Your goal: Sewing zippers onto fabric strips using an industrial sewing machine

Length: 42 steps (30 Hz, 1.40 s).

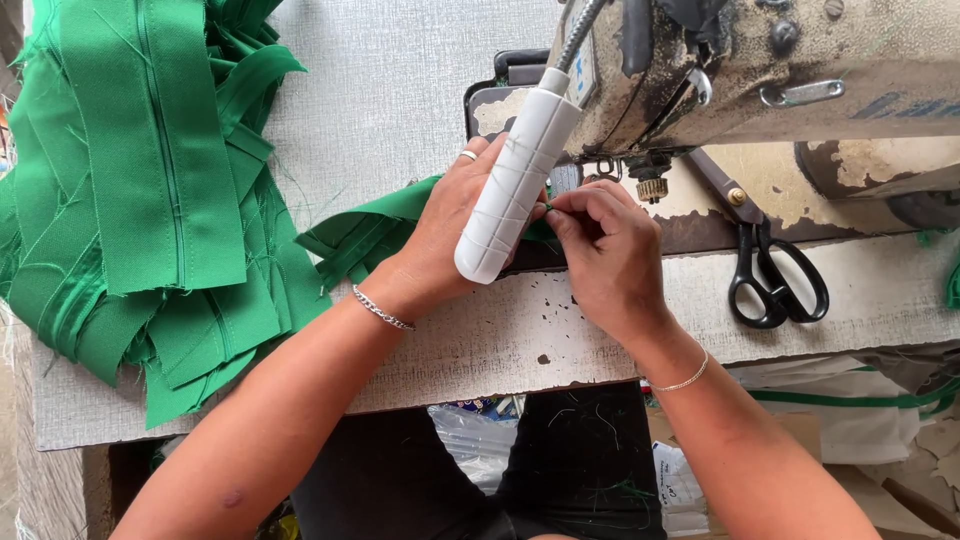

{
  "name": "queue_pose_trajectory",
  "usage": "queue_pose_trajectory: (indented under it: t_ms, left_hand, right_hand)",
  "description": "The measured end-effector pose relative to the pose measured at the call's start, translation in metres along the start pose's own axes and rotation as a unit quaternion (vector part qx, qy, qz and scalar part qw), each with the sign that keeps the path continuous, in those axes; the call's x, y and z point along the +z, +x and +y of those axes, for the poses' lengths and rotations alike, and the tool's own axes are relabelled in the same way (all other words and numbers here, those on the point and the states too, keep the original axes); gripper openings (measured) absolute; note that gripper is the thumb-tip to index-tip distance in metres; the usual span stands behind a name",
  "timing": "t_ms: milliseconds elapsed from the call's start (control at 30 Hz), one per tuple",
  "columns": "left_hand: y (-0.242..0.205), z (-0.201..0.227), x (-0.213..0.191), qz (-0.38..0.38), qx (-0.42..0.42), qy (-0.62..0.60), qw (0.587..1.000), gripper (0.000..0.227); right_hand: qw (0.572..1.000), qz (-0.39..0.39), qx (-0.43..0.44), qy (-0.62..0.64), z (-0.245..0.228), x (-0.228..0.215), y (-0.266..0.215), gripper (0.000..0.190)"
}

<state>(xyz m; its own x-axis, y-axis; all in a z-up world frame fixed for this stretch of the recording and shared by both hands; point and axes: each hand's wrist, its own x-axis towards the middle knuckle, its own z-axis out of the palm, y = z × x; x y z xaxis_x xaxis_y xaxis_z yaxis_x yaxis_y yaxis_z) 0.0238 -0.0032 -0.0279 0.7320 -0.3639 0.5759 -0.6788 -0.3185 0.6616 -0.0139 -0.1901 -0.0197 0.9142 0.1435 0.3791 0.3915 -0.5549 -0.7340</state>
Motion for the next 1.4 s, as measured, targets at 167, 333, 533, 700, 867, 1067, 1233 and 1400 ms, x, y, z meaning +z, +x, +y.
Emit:
queue_pose_trajectory:
  t_ms: [167, 333, 533, 700, 867, 1067, 1233, 1400]
  left_hand:
    - [0.0, 0.008, -0.003, -0.004, -0.022, 0.041, 0.999, 0.014]
    - [-0.001, 0.009, 0.001, -0.002, -0.011, 0.071, 0.997, 0.013]
    - [-0.002, 0.009, 0.007, 0.014, -0.058, 0.068, 0.996, 0.014]
    - [-0.004, 0.009, 0.012, 0.024, -0.084, 0.075, 0.993, 0.017]
    - [-0.004, 0.02, 0.007, 0.056, -0.115, 0.058, 0.99, 0.027]
    - [-0.018, 0.013, 0.007, 0.001, -0.138, 0.089, 0.986, 0.016]
    - [-0.016, 0.047, -0.008, -0.079, -0.114, 0.056, 0.989, 0.015]
    - [-0.013, 0.052, -0.016, -0.109, -0.049, 0.148, 0.982, 0.024]
  right_hand:
    - [0.999, -0.017, 0.018, -0.032, -0.003, -0.001, 0.0, 0.004]
    - [0.995, -0.043, -0.071, -0.06, 0.002, -0.013, 0.003, 0.004]
    - [0.951, -0.05, -0.242, -0.186, 0.005, -0.023, 0.008, 0.004]
    - [0.929, -0.055, -0.292, -0.22, 0.007, -0.024, 0.008, 0.003]
    - [0.942, -0.078, -0.247, -0.216, 0.003, -0.029, 0.007, 0.009]
    - [0.916, -0.107, -0.274, -0.273, -0.004, -0.037, 0.006, 0.01]
    - [0.884, -0.155, -0.302, -0.323, -0.001, -0.04, 0.004, 0.018]
    - [0.863, -0.176, -0.342, -0.327, 0.01, -0.041, 0.006, 0.027]
